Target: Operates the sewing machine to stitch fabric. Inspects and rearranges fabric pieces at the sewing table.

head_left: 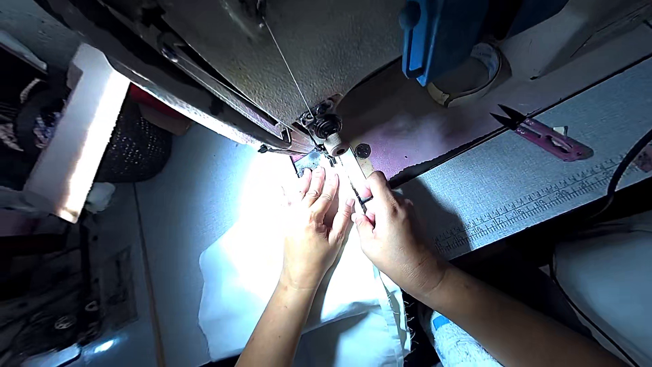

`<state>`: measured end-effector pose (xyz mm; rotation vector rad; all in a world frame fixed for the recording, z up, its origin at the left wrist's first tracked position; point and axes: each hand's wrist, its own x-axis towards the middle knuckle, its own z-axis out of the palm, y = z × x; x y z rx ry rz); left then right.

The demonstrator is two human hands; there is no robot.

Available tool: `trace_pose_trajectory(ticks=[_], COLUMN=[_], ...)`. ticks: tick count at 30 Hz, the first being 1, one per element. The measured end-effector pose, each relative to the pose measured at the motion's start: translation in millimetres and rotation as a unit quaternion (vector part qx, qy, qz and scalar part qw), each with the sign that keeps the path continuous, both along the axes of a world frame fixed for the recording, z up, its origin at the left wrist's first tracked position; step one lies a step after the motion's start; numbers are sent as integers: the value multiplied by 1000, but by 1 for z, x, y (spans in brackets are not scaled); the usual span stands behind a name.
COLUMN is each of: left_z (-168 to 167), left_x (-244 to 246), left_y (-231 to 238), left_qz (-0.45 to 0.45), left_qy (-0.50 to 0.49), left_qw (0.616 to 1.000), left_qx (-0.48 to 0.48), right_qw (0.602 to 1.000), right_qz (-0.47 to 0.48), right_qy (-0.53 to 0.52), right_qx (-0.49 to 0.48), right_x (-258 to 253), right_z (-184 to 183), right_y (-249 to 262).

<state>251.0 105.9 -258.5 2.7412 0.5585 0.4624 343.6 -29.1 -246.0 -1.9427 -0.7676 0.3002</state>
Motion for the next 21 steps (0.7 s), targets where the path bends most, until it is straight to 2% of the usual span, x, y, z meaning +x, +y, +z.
trace_pose_trajectory(ticks=[5,9,12,15,17,21], left_z=[4,2,4,3,3,2], left_x=[2,2,4,6,6,3], left_y=[-1,1,-1,-1,-1,6], left_qz=[12,10,9,13,10,-10], left_qy=[-1,-1,3,2,0,0], left_qw=[1000,1000,1000,1000,1000,1000], left_qx=[-17,-12,-2,0,10,6], right_qw=[998,991,978,961,943,925], right_qz=[36,81,123,155,185,183], right_qy=[-38,-71,-131,-222,-265,-313], right_qx=[-21,-83,-108,-58,-77,-117], right_x=[3,9,23,46,55,54], right_z=[3,11,18,10,6,3], right_y=[-5,-5,-8,3,9,12])
